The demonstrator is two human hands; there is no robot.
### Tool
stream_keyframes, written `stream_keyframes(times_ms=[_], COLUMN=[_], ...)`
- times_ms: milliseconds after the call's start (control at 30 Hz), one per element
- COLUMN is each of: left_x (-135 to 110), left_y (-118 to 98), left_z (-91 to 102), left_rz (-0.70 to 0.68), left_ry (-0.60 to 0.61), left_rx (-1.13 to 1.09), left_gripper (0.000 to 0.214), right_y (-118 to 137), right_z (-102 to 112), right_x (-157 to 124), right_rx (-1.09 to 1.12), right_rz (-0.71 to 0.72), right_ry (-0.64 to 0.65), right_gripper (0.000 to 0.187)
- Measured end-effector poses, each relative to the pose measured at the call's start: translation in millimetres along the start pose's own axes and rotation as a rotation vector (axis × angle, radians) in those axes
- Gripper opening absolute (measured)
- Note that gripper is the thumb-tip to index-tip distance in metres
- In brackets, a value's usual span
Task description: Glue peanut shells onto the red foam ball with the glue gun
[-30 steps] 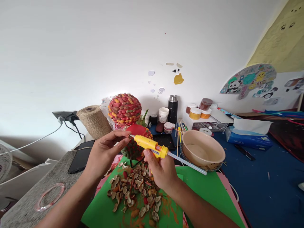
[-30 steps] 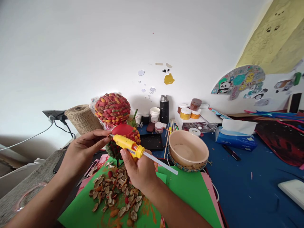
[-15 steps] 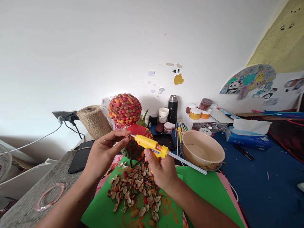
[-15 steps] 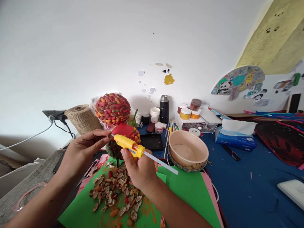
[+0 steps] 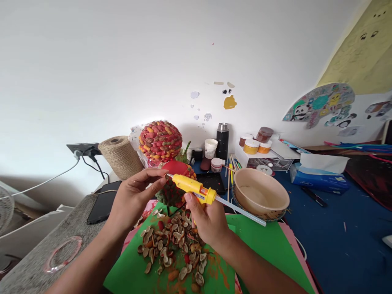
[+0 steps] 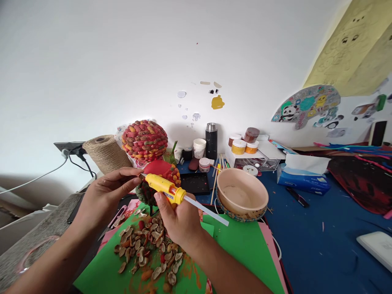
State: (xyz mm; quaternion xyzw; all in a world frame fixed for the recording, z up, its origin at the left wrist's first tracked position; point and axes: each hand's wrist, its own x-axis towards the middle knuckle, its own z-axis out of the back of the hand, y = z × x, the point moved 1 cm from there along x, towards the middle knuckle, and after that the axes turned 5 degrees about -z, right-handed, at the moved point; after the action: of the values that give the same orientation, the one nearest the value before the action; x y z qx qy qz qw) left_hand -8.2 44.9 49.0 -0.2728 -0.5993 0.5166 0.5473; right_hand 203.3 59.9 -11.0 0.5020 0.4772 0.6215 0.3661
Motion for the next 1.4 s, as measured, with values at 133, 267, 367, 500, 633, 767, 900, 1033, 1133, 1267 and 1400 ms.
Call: stream_keyframes(times_ms=[133, 267, 367, 500, 633, 767, 900, 1033, 1133, 1267, 1400], left_x=[-0.3, -0.9, -1.3, -1.3, -1.2, -1.6, -2.2, -2.4, -2.4, -2.0, -1.6], left_y=[0.2, -0.6, -0.8, -0.6, 0.2, 0.9, 0.2, -1.9, -4.5, -6.3, -5.9], left_z=[0.4, 0.3, 0.9, 1.7, 2.3, 3.0, 3.3, 2.6, 1.5, 0.5, 0.6], left_rz=[-0.009, -0.004, -0.004, -0.012, -0.013, -0.011, -0.02, -0.018, -0.028, -0.041, -0.054], left_ry=[0.001, -0.004, -0.007, -0.013, -0.01, -0.009, -0.015, -0.022, -0.025, -0.03, -0.042], left_rx=[0.011, 0.022, 0.029, 0.036, 0.039, 0.034, 0.042, 0.061, 0.063, 0.06, 0.058], left_gripper=[0.046, 0.046, 0.045, 0.046, 0.043, 0.041, 0.044, 0.047, 0.045, 0.043, 0.042], right_y=[0.0, 1.1, 0.4, -0.8, 0.3, 1.4, 1.0, 1.0, 1.6, 2.6, 2.8], right_z=[-0.2, 0.4, 0.6, 0.5, 0.5, 0.9, 1.5, 1.7, 1.9, 2.4, 2.2], right_x=[0.6, 0.1, -0.5, -0.4, -0.1, -0.4, -0.9, -1.0, -0.9, -0.8, -0.8], right_rx=[-0.007, -0.025, -0.037, -0.032, -0.014, -0.017, -0.02, -0.022, -0.036, -0.056, -0.057], right_rz=[0.009, 0.008, -0.003, -0.008, 0.001, 0.004, 0.005, -0.002, 0.001, 0.0, 0.008], right_ry=[-0.004, -0.008, 0.002, 0.011, 0.004, -0.001, -0.003, 0.004, 0.01, 0.008, 0.003], right_gripper=[0.062, 0.063, 0.063, 0.062, 0.06, 0.062, 0.062, 0.058, 0.058, 0.058, 0.058])
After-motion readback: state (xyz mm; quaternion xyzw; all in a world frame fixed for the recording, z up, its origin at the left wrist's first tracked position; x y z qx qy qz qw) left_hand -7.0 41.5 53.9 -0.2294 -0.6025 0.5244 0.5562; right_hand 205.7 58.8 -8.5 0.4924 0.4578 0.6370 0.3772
